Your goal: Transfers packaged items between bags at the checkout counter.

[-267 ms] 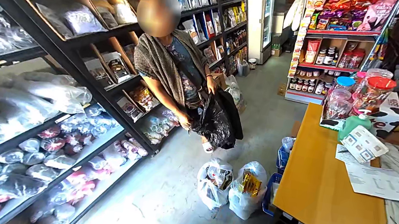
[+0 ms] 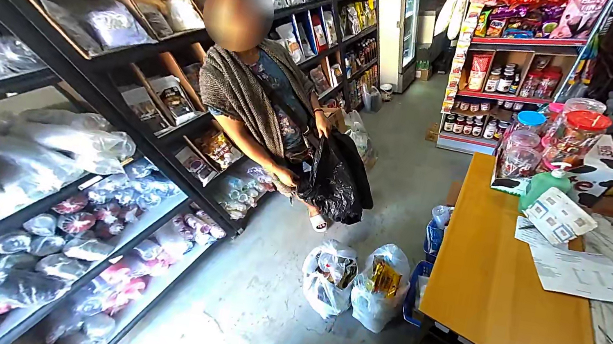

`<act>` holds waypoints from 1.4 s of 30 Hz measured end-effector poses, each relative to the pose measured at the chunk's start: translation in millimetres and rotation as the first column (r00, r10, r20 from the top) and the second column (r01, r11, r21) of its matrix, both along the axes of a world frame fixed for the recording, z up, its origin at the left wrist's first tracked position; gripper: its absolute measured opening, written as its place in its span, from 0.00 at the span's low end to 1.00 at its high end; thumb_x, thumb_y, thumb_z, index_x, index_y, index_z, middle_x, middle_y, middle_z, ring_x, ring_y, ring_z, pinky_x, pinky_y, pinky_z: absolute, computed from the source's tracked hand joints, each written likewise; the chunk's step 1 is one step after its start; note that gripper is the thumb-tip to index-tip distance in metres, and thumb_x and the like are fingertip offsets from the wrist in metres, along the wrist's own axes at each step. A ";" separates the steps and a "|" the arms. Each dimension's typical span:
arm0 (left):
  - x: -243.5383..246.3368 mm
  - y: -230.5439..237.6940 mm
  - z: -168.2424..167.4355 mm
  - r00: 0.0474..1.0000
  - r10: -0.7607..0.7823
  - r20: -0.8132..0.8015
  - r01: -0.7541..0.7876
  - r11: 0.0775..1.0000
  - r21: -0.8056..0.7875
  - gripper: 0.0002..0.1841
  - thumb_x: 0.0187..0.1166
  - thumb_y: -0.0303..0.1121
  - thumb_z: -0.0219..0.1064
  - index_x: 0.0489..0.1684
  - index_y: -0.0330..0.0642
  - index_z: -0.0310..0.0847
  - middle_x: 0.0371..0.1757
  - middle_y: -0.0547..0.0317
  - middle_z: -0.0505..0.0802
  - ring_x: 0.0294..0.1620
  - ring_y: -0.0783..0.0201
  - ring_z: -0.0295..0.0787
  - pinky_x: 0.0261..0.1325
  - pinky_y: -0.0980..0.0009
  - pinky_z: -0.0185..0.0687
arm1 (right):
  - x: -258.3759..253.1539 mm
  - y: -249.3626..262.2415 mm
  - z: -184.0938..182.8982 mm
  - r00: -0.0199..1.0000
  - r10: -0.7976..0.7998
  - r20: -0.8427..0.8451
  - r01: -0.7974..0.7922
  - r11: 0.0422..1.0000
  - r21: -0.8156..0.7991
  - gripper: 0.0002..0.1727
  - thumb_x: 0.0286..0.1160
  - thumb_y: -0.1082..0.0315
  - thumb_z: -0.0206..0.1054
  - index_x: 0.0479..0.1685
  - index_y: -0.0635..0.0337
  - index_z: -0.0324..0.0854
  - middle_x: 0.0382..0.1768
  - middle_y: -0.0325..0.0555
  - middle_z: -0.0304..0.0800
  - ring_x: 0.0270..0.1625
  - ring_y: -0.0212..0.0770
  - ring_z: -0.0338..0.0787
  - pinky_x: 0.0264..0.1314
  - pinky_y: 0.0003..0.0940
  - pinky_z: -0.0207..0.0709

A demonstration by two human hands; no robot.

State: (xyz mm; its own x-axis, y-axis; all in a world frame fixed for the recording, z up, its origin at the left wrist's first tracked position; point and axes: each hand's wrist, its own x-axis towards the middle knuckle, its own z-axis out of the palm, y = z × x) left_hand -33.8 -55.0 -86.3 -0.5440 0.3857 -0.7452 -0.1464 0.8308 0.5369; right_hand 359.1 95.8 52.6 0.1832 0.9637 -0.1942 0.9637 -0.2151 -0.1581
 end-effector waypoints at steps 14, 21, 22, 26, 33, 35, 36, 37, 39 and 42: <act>86.1 8.2 -11.8 0.839 -0.540 -0.064 0.537 0.842 -0.056 0.39 0.85 0.30 0.63 0.94 0.34 0.43 0.67 0.26 0.86 0.63 0.34 0.88 0.67 0.41 0.81 | 51.9 35.5 -63.1 0.982 -0.125 -0.140 0.065 0.928 -0.367 0.71 0.57 0.63 0.83 0.95 0.66 0.26 0.91 0.79 0.16 0.93 0.77 0.23 0.93 0.70 0.28; 61.4 20.0 -11.2 0.919 -0.394 0.013 0.394 0.919 -0.031 0.40 0.89 0.29 0.59 0.95 0.34 0.31 0.73 0.16 0.76 0.63 0.30 0.85 0.60 0.43 0.84 | 66.8 30.0 -58.3 0.950 -0.186 -0.252 0.078 0.919 -0.386 0.67 0.60 0.67 0.80 0.98 0.53 0.28 0.95 0.61 0.16 0.96 0.66 0.19 0.89 0.77 0.24; 61.3 19.2 -14.5 0.910 -0.414 0.010 0.414 0.909 -0.047 0.40 0.88 0.29 0.59 0.95 0.34 0.32 0.73 0.17 0.77 0.62 0.31 0.86 0.60 0.44 0.84 | 69.0 28.1 -60.5 0.947 -0.187 -0.262 0.077 0.922 -0.380 0.67 0.60 0.67 0.80 0.98 0.52 0.29 0.96 0.59 0.16 0.96 0.65 0.19 0.89 0.78 0.24; 74.6 17.0 -13.1 0.886 -0.458 0.077 0.462 0.884 -0.062 0.38 0.89 0.28 0.57 0.94 0.34 0.34 0.73 0.19 0.78 0.63 0.33 0.85 0.61 0.45 0.84 | 69.6 23.3 -66.8 0.940 -0.190 -0.282 0.077 0.926 -0.369 0.69 0.59 0.65 0.81 0.98 0.52 0.27 0.96 0.58 0.15 0.96 0.63 0.17 0.88 0.80 0.22; 110.0 16.3 -5.0 0.835 -0.522 0.173 0.541 0.837 -0.086 0.36 0.90 0.27 0.56 0.94 0.35 0.38 0.72 0.21 0.80 0.63 0.35 0.86 0.61 0.46 0.83 | 64.2 23.3 -66.7 0.933 -0.214 -0.291 0.090 0.918 -0.387 0.72 0.58 0.64 0.83 0.97 0.54 0.22 0.95 0.59 0.09 0.95 0.64 0.14 0.89 0.77 0.29; 112.1 15.4 -7.6 0.827 -0.535 0.170 0.554 0.827 -0.096 0.36 0.90 0.26 0.56 0.94 0.35 0.38 0.72 0.22 0.80 0.63 0.36 0.86 0.61 0.46 0.83 | 63.5 24.4 -67.9 0.932 -0.218 -0.288 0.093 0.916 -0.391 0.73 0.57 0.65 0.83 0.97 0.53 0.21 0.94 0.58 0.07 0.95 0.63 0.13 0.89 0.77 0.31; 111.8 14.5 -8.4 0.825 -0.538 0.172 0.558 0.823 -0.101 0.36 0.90 0.27 0.56 0.94 0.35 0.38 0.72 0.23 0.80 0.63 0.36 0.86 0.61 0.47 0.83 | 63.6 24.8 -68.5 0.933 -0.221 -0.285 0.095 0.913 -0.396 0.74 0.56 0.65 0.83 0.97 0.53 0.20 0.94 0.57 0.06 0.95 0.64 0.13 0.89 0.77 0.32; 110.2 12.8 -9.7 0.825 -0.538 0.172 0.558 0.823 -0.101 0.35 0.90 0.27 0.56 0.94 0.35 0.38 0.72 0.22 0.81 0.63 0.36 0.86 0.61 0.47 0.83 | 63.6 25.0 -68.4 0.934 -0.221 -0.281 0.095 0.911 -0.402 0.74 0.57 0.65 0.83 0.97 0.53 0.20 0.94 0.57 0.06 0.95 0.64 0.13 0.89 0.77 0.33; 104.9 8.6 -11.3 0.827 -0.538 0.162 0.556 0.826 -0.096 0.34 0.91 0.28 0.55 0.94 0.34 0.39 0.70 0.22 0.81 0.62 0.37 0.87 0.61 0.47 0.83 | 63.1 25.0 -67.9 0.933 -0.221 -0.282 0.094 0.910 -0.403 0.74 0.56 0.65 0.83 0.97 0.54 0.20 0.94 0.58 0.06 0.95 0.65 0.13 0.88 0.78 0.34; 98.4 5.2 -9.0 0.843 -0.519 0.141 0.534 0.839 -0.104 0.34 0.91 0.28 0.55 0.93 0.33 0.40 0.68 0.22 0.83 0.60 0.38 0.88 0.59 0.48 0.83 | 63.7 25.7 -68.6 0.933 -0.224 -0.284 0.097 0.912 -0.399 0.74 0.56 0.66 0.83 0.97 0.53 0.20 0.94 0.57 0.06 0.95 0.65 0.13 0.88 0.78 0.35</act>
State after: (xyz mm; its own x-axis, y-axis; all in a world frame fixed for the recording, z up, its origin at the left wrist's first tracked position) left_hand 64.6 -49.8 -95.3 -0.2046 0.4848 -0.8504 0.2861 0.8604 0.4217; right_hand 422.8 121.5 -16.0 0.1969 0.7706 -0.6062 0.8228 -0.4660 -0.3252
